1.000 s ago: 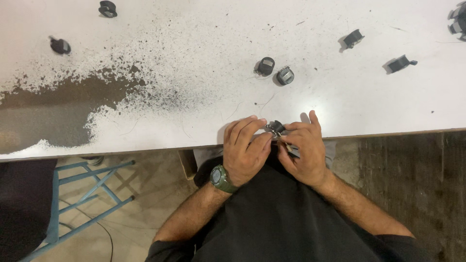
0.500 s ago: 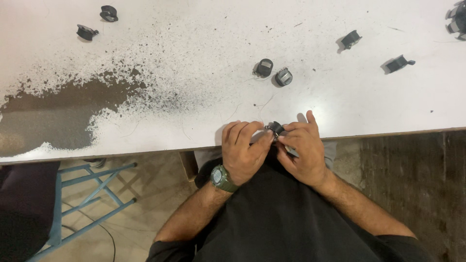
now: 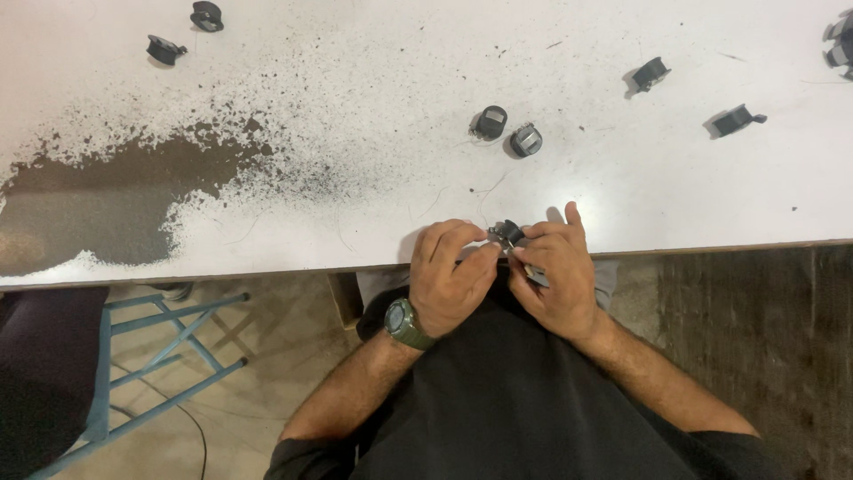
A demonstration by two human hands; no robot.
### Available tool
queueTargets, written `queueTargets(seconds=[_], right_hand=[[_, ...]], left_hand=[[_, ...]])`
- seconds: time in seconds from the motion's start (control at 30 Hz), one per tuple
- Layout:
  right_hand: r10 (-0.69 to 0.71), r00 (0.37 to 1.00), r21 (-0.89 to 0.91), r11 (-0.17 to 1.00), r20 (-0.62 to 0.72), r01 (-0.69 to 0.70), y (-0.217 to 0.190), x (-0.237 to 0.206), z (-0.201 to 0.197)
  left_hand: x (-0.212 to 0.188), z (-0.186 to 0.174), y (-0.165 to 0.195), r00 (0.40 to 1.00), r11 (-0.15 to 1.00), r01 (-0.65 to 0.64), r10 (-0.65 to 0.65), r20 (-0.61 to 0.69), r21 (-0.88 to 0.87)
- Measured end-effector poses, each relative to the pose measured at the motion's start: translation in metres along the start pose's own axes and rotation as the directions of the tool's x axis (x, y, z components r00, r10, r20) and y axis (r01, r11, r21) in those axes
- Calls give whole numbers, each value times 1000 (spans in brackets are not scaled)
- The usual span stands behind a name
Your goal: The person sits at a white workbench and assembles small black plastic rotor-like components, fitting a small light-colored insert into each black housing by hand. They work on one component at a time and place the finished assemblies in a row on the table.
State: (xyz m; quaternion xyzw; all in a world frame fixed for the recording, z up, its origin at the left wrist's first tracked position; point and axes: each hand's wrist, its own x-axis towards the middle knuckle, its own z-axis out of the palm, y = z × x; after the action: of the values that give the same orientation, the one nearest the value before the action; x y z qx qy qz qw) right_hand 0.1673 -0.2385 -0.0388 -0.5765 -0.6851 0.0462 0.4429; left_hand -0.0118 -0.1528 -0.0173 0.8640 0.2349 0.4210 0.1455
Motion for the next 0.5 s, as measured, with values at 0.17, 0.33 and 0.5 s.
queueTargets(seconds=[0.17, 0.33, 0.5], right_hand=[[6, 1000, 10, 1000, -11, -6, 1, -1, 1], [7, 1000, 20, 1000, 12, -7, 1, -1, -1], [-8, 1000, 15, 1000, 6, 8, 1, -1, 0]], left_hand=[[-1, 4, -3, 994, 994, -87, 82, 70, 72], [0, 7, -1, 998, 994, -61, 62, -10, 94], [1, 8, 3, 997, 992, 69, -66, -32, 104]])
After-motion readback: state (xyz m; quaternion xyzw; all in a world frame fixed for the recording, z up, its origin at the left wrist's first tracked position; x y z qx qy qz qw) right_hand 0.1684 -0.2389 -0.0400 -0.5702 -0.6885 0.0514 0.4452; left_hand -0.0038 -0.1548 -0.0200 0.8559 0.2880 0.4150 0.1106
